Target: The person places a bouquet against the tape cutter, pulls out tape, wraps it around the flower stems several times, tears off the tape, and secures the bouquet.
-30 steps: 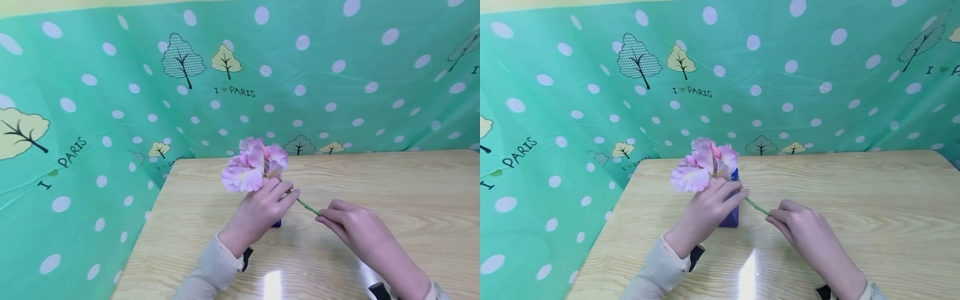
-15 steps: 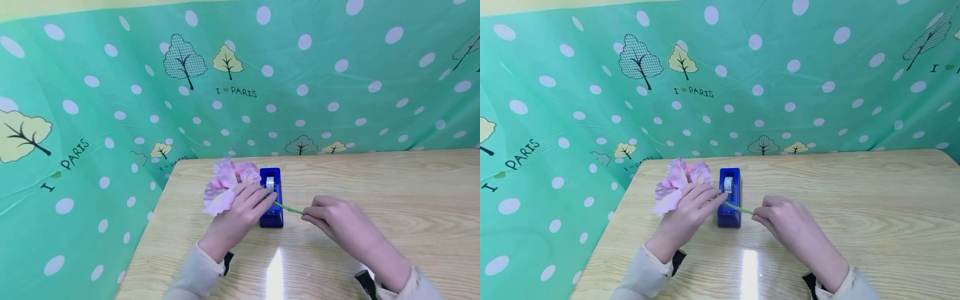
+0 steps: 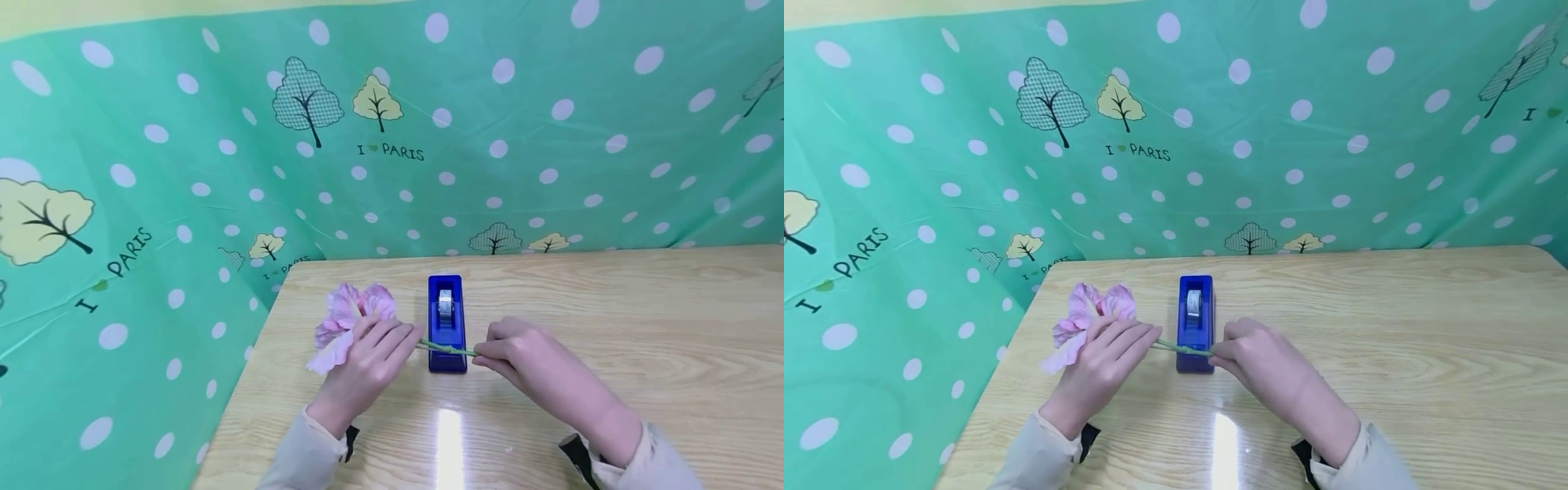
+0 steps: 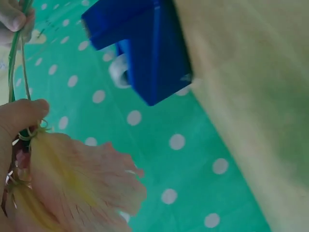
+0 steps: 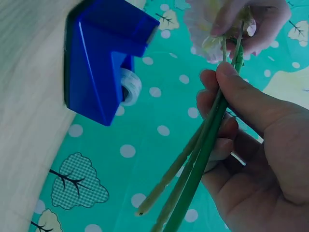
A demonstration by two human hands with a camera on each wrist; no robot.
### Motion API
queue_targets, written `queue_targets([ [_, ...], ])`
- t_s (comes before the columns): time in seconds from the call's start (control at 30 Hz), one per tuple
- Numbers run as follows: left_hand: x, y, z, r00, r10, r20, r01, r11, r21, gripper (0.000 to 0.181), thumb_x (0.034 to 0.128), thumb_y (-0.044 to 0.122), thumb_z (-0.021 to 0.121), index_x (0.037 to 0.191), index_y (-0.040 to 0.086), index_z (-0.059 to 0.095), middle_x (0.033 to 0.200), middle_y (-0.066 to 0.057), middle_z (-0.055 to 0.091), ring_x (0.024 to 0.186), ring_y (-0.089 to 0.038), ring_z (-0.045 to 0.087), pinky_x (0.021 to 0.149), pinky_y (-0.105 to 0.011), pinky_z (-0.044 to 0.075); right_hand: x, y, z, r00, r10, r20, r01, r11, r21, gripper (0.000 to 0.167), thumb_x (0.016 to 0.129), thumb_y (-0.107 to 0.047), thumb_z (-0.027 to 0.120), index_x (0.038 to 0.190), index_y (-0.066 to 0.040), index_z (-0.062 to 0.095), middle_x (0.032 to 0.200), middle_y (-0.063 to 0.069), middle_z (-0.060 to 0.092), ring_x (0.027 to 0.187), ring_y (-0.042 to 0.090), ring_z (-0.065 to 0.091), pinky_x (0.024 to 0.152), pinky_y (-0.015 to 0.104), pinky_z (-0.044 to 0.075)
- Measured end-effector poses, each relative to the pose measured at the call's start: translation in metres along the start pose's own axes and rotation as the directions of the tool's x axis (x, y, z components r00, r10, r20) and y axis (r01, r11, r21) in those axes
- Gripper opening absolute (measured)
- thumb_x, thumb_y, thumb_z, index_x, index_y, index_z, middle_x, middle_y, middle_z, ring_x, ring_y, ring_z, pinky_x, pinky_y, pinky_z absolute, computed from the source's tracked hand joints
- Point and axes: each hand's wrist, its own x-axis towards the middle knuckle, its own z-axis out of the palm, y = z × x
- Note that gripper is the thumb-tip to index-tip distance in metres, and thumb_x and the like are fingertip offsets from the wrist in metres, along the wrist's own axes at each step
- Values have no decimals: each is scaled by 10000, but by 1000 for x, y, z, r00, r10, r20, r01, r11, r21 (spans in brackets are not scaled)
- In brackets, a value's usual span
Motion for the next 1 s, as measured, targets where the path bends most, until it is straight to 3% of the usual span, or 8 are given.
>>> queue_targets([
  [0.2,-13,3,6,999,28,32,-25,998,-63,300,966,59,474,1148,78,711,1018,4,728,918,-147,659,862,-319,489,-2,4,6,995,23,97,-27,999,41,44,881,-163,746,883,-186,783,724,-180,506,672,1,396,556,147,434],
  [0.43,-18,9,14,994,58,88,-51,995,-81,307,944,74,484,1151,93,710,1011,34,717,918,-124,647,863,-284,487,-3,14,9,978,53,203,-67,996,64,59,893,-195,734,887,-208,791,727,-203,516,680,-1,402,580,168,438],
  [0.77,-21,20,23,978,16,207,28,978,-208,220,945,189,611,1116,98,715,1016,26,717,931,-119,631,908,-270,496,-7,23,15,969,20,245,-48,993,109,85,884,-137,730,843,-195,776,707,-178,510,685,-13,423,584,175,460],
  [1.0,-17,25,24,960,28,277,19,986,-167,259,953,303,643,1120,113,698,1000,44,676,910,-113,591,834,-248,464,-8,27,18,966,51,254,-83,990,115,69,891,-134,724,886,-159,788,731,-159,553,689,-20,455,596,180,491],
])
